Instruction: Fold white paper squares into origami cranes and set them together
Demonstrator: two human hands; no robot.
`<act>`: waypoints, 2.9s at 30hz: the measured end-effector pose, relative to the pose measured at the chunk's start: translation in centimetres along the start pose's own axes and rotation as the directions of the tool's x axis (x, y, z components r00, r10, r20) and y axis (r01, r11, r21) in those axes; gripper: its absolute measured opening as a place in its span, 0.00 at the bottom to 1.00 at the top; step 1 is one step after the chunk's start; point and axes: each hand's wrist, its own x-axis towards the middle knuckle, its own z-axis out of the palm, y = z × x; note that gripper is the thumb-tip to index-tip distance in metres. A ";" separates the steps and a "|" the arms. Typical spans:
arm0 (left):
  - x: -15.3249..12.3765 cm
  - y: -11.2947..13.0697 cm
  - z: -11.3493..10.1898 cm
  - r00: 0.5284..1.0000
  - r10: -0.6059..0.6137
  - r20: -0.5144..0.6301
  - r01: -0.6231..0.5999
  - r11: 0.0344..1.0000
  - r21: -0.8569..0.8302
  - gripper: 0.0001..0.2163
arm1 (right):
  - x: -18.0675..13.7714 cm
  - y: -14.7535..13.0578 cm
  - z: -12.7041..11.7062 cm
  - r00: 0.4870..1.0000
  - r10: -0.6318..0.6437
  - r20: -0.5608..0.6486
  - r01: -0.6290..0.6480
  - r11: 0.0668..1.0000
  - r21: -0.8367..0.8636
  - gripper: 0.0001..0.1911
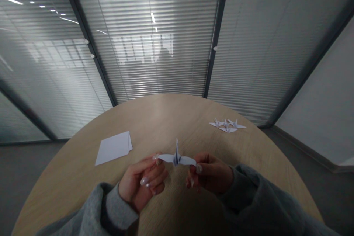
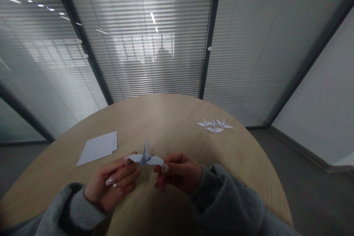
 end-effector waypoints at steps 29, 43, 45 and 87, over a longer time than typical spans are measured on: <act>-0.5 0.4 0.1 0.704 0.703 -0.106 -0.294 0.423 0.857 0.21 | 0.6 -0.1 0.9 0.987 -0.042 -0.155 -0.006 0.955 -0.296 0.16; 0.2 -1.8 -1.5 0.889 0.456 -0.027 -0.249 0.535 0.807 0.19 | 0.9 0.8 1.1 0.986 -0.056 -0.157 -0.017 0.904 -0.427 0.18; 0.2 -1.9 -1.5 0.902 0.430 -0.044 -0.223 0.550 0.804 0.19 | 0.9 0.8 1.1 0.987 -0.057 -0.147 -0.013 0.899 -0.437 0.19; -0.3 -0.9 -0.8 0.785 0.400 0.472 -0.305 -0.413 0.858 0.18 | -0.7 0.1 3.9 0.580 -0.776 0.249 0.283 -0.095 -0.955 0.05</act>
